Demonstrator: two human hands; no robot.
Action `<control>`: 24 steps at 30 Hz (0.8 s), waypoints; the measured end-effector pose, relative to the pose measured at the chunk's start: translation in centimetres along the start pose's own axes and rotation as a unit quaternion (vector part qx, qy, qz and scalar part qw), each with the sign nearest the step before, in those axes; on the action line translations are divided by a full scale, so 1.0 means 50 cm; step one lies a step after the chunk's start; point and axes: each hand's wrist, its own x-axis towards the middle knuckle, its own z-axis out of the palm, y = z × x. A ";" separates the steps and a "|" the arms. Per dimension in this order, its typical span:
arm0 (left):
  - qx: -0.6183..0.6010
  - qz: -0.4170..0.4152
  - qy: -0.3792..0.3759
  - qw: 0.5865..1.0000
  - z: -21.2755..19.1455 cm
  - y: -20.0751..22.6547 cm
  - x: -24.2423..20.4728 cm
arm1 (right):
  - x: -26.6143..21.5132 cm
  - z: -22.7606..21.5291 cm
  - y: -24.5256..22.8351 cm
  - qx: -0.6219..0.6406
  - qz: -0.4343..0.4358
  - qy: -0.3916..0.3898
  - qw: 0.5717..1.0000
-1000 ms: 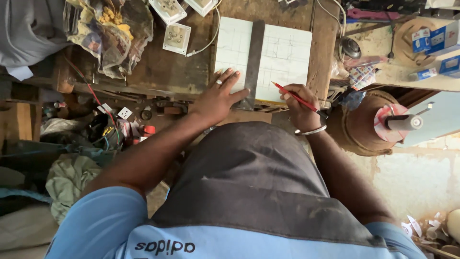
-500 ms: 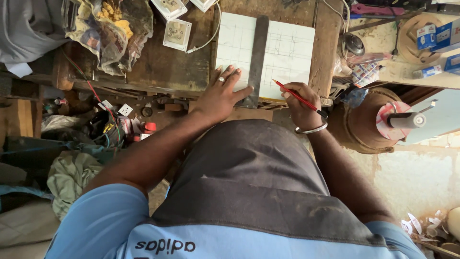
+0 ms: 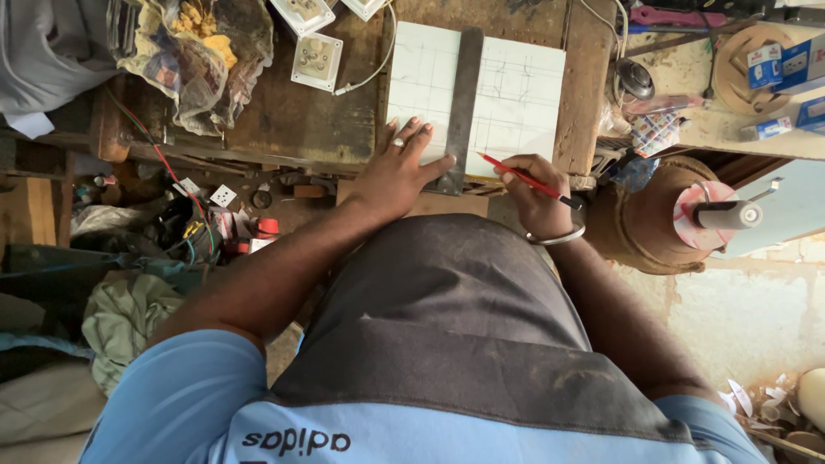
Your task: The recorder uses a pencil and metal ruler/try-square to mark layout lines on a white board at a workbench, periodically checking the fit of electrical switches on the board.
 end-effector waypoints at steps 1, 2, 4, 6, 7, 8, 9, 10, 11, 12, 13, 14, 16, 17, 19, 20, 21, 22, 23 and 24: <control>0.001 0.002 0.005 1.000 0.002 -0.001 0.000 | -0.003 0.003 0.001 0.007 -0.001 0.000 1.000; 0.002 0.004 0.010 1.000 0.004 -0.002 -0.001 | -0.006 0.005 0.002 0.015 -0.002 0.001 1.000; -0.008 0.005 0.013 1.000 0.007 -0.003 -0.001 | -0.003 0.003 -0.014 -0.010 0.012 -0.003 1.000; -0.017 0.006 0.016 1.000 0.007 -0.003 -0.001 | 0.000 0.003 -0.024 -0.035 0.026 -0.007 0.999; -0.012 0.008 0.017 1.000 0.007 -0.003 -0.002 | 0.002 0.004 -0.026 -0.033 -0.001 -0.008 0.999; -0.007 0.010 0.020 1.000 0.007 -0.003 -0.003 | 0.004 0.005 -0.028 -0.031 -0.028 -0.009 0.999; -0.007 0.010 0.020 1.000 0.006 -0.003 -0.003 | 0.004 0.008 -0.027 -0.032 -0.028 -0.009 0.999; -0.013 0.011 0.022 1.000 0.005 -0.003 -0.003 | 0.005 0.011 -0.026 -0.049 -0.042 -0.005 0.998; -0.018 0.013 0.024 0.999 0.004 -0.003 -0.004 | 0.006 0.014 -0.024 -0.066 -0.056 -0.001 0.996; -0.018 0.012 0.025 0.999 0.003 -0.002 -0.003 | 0.010 0.016 -0.025 -0.066 -0.057 -0.002 0.996; -0.024 0.008 0.021 0.999 0.001 -0.001 -0.002 | 0.013 0.017 -0.025 -0.078 -0.060 -0.002 0.995; -0.030 0.005 0.018 0.999 0.000 0.000 -0.001 | 0.016 0.019 -0.025 -0.090 -0.062 -0.002 0.994; -0.038 0.004 0.021 0.999 -0.013 0.005 0.000 | 0.046 0.037 0.012 -0.105 -0.019 0.005 0.994; -0.047 0.004 0.023 0.999 -0.019 0.009 0.000 | 0.059 0.045 0.031 -0.121 0.025 0.012 0.992; -0.031 0.007 0.015 0.999 -0.012 0.009 -0.007 | 0.083 0.040 -0.006 -0.123 -0.042 0.034 0.991; -0.013 0.009 0.011 1.000 -0.012 0.006 -0.004 | 0.101 0.034 -0.025 -0.124 -0.112 0.054 0.984; -0.012 0.013 0.014 1.000 -0.009 0.006 -0.003 | 0.097 0.029 -0.039 -0.128 -0.114 0.058 0.984; -0.019 0.012 0.014 1.000 -0.007 0.004 -0.003 | 0.095 0.026 -0.053 -0.112 -0.069 0.032 0.991; -0.027 0.011 0.013 0.999 -0.006 0.002 -0.004 | 0.094 0.024 -0.067 -0.096 -0.024 0.005 0.995; -0.026 0.010 0.017 0.999 -0.009 0.003 -0.004 | 0.078 0.020 -0.042 -0.097 -0.028 0.005 0.995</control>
